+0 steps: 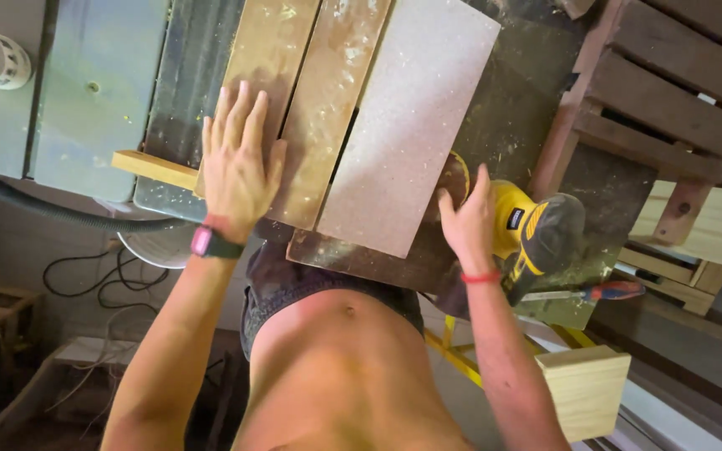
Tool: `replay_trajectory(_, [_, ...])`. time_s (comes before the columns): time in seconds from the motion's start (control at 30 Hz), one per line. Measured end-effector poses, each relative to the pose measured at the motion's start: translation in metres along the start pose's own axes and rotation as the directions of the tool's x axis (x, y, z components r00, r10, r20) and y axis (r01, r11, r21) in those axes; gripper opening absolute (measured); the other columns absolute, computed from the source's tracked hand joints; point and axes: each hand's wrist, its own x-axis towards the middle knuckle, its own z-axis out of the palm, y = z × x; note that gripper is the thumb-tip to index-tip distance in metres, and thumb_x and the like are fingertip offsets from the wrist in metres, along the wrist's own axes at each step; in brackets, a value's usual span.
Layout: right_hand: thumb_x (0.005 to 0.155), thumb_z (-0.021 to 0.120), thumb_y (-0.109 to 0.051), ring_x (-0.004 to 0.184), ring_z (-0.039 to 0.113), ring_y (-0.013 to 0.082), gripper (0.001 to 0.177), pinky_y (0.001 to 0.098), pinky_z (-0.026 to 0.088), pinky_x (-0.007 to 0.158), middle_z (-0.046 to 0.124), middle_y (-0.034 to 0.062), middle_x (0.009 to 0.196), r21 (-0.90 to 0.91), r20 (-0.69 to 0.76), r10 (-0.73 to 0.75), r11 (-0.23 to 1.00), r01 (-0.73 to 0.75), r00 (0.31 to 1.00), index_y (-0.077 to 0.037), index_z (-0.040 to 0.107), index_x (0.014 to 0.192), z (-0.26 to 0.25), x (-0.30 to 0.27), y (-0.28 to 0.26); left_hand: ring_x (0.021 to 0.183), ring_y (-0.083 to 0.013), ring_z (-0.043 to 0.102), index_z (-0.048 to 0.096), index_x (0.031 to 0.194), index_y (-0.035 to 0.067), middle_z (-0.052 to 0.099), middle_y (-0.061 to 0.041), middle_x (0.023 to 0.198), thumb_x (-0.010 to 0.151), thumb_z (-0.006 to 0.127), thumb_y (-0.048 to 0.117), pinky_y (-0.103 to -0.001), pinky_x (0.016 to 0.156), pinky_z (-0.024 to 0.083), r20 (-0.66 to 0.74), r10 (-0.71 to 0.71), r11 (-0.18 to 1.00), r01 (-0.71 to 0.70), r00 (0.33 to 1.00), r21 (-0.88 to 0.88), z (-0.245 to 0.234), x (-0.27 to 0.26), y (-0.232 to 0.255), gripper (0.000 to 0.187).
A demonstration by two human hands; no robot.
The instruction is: Sanding the surfaces and edges of wooden planks using an orbital sander and manual sandpaper on a workbench.
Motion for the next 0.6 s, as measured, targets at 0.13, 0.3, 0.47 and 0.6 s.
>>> replay_trajectory(0.13, [0.082,0.079,-0.015,0.088,0.066,0.0255,0.044,0.0381,0.055,0.074,0.069,0.0121,0.105,0.022,-0.047,0.099,0.995,-0.098,0.994,-0.003,0.059,0.119,0.005,0.012,0.000,0.147,-0.0369,0.022,0.036,0.154,0.006,0.028,-0.017,0.159,0.101,0.042,0.036,-0.058,0.113,0.026,-0.001,0.028,0.994,-0.027,1.000,0.103,0.003,0.002,0.001,0.061])
replay_trajectory(0.3, [0.089,0.076,-0.005,0.070,0.050,0.0179,0.021,0.0330,0.041,0.063,0.058,0.0066,0.076,-0.064,-0.421,-0.379,0.919,0.389,0.824,-0.005,0.058,0.078,-0.032,0.003,-0.002,0.146,-0.0362,0.023,0.043,0.150,0.005,0.032,-0.015,0.158,0.102,0.042,0.037,-0.057,0.111,0.027,-0.016,0.042,0.996,-0.040,0.999,0.085,0.001,0.002,0.002,0.058])
replay_trajectory(0.47, [0.090,0.065,0.000,0.069,0.054,0.0206,0.023,0.0306,0.045,0.058,0.061,0.0174,0.090,-0.144,-0.273,-0.614,0.788,0.599,0.741,0.000,0.051,0.072,-0.041,0.002,-0.030,0.145,-0.0366,0.023,0.044,0.150,0.005,0.033,-0.016,0.157,0.102,0.041,0.036,-0.057,0.111,0.027,-0.016,0.046,0.996,-0.044,0.999,0.076,0.001,0.002,0.001,0.058])
replay_trajectory(0.6, [0.093,0.057,0.001,0.118,0.063,0.0413,0.018,0.0277,0.063,0.082,0.061,0.0328,0.126,-0.184,-0.084,-0.703,0.708,0.682,0.706,-0.003,0.053,0.076,-0.019,0.004,-0.039,0.145,-0.0372,0.023,0.043,0.150,0.004,0.033,-0.015,0.157,0.103,0.041,0.036,-0.057,0.111,0.027,-0.024,0.059,0.996,-0.057,0.998,0.071,-0.001,0.002,0.001,0.057])
